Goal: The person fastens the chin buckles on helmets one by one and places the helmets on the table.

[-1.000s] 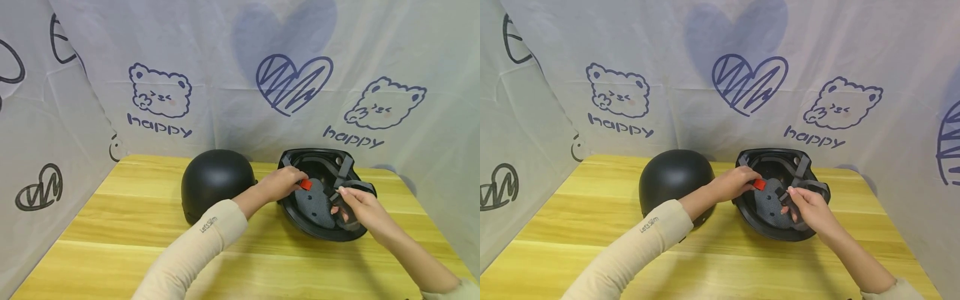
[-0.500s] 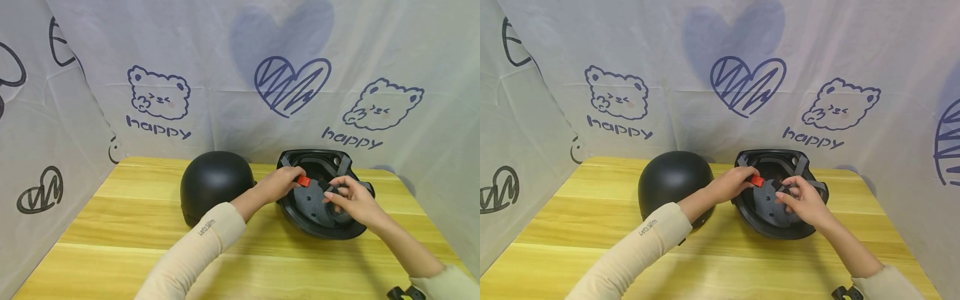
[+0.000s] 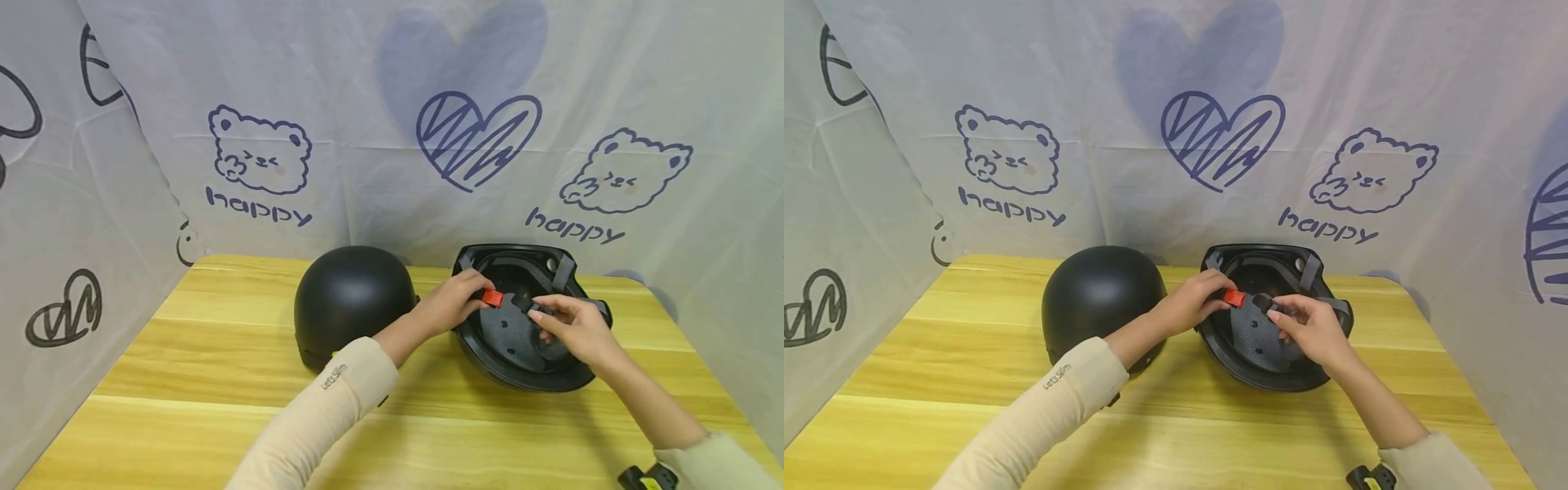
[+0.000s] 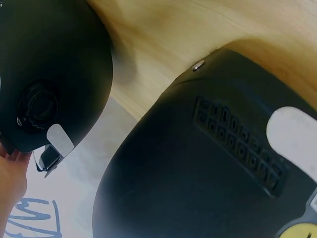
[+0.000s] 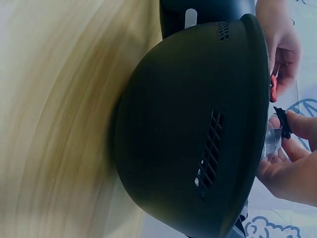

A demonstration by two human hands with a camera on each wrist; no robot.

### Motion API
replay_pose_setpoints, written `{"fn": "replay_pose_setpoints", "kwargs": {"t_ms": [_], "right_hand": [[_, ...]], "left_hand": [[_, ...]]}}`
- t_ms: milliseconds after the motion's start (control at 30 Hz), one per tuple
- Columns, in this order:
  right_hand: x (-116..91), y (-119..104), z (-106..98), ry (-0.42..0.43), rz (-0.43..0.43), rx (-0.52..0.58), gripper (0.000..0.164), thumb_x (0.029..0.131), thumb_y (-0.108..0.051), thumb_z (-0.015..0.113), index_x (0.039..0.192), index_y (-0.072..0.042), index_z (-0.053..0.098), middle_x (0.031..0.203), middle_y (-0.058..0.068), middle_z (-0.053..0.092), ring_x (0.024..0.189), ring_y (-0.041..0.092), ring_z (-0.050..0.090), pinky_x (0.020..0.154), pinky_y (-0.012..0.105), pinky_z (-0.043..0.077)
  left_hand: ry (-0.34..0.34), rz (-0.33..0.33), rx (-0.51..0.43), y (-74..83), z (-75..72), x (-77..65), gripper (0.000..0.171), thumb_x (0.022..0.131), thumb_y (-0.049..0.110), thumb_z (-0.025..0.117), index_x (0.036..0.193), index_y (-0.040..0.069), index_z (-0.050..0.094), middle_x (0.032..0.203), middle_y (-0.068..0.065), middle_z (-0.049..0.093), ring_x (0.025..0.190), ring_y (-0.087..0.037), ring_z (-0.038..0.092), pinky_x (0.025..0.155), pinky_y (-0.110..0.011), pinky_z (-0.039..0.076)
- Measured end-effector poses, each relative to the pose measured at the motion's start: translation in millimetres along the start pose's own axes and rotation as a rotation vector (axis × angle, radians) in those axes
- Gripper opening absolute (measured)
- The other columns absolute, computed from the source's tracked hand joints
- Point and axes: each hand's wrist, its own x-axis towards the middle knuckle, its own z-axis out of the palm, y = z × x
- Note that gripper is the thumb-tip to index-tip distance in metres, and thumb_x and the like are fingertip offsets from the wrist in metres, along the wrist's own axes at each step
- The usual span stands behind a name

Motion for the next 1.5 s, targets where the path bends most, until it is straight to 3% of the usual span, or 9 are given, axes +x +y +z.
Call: {"fn": "replay_pose_setpoints", "kwargs": {"t_ms": [300, 567, 733, 1500], "right_hand": [[5.4, 1.1, 4.9, 0.001, -0.035, 0.154, 0.036, 0.092, -0.018, 0.059, 0.117, 0.006, 0.051, 0.079, -0.015, 0.058, 0.067, 0.008, 0.059, 0.061, 0.024, 0.052], [9.4, 1.6, 5.9, -0.031, 0.016, 0.157, 0.04, 0.094, -0.022, 0.055, 0.122, 0.006, 0.049, 0.081, -0.011, 0.059, 0.069, 0.008, 0.058, 0.063, 0.025, 0.052], [12.3, 5.1, 6.7, -0.067, 0.002, 0.196, 0.042, 0.094, -0.023, 0.055, 0.123, 0.007, 0.048, 0.079, -0.015, 0.059, 0.068, 0.006, 0.056, 0.063, 0.025, 0.051], [9.0, 8.5, 3.4, -0.091, 0.0, 0.18, 0.044, 0.096, -0.024, 0.052, 0.125, 0.008, 0.046, 0.083, -0.018, 0.058, 0.074, 0.01, 0.059, 0.066, 0.024, 0.051]], "left_hand": [[0.022, -0.008, -0.005, -1.5, 3.6, 0.1, 0.03, 0.091, 0.017, 0.058, 0.119, 0.008, 0.057, 0.115, -0.006, 0.059, 0.1, -0.015, 0.059, 0.087, -0.022, 0.048], [0.036, -0.022, -0.051, -2.4, 4.7, -0.8, 0.032, 0.09, 0.016, 0.06, 0.12, 0.006, 0.057, 0.114, -0.007, 0.06, 0.101, -0.017, 0.059, 0.089, -0.025, 0.048], [0.047, -0.014, -0.067, -3.1, 4.9, -1.3, 0.032, 0.089, 0.015, 0.06, 0.119, 0.006, 0.057, 0.115, -0.007, 0.061, 0.102, -0.016, 0.059, 0.09, -0.025, 0.048], [0.023, -0.016, -0.026, -1.6, 4.9, -2.1, 0.032, 0.091, 0.021, 0.057, 0.119, 0.007, 0.059, 0.111, -0.007, 0.062, 0.096, -0.015, 0.06, 0.085, -0.023, 0.048]]}}
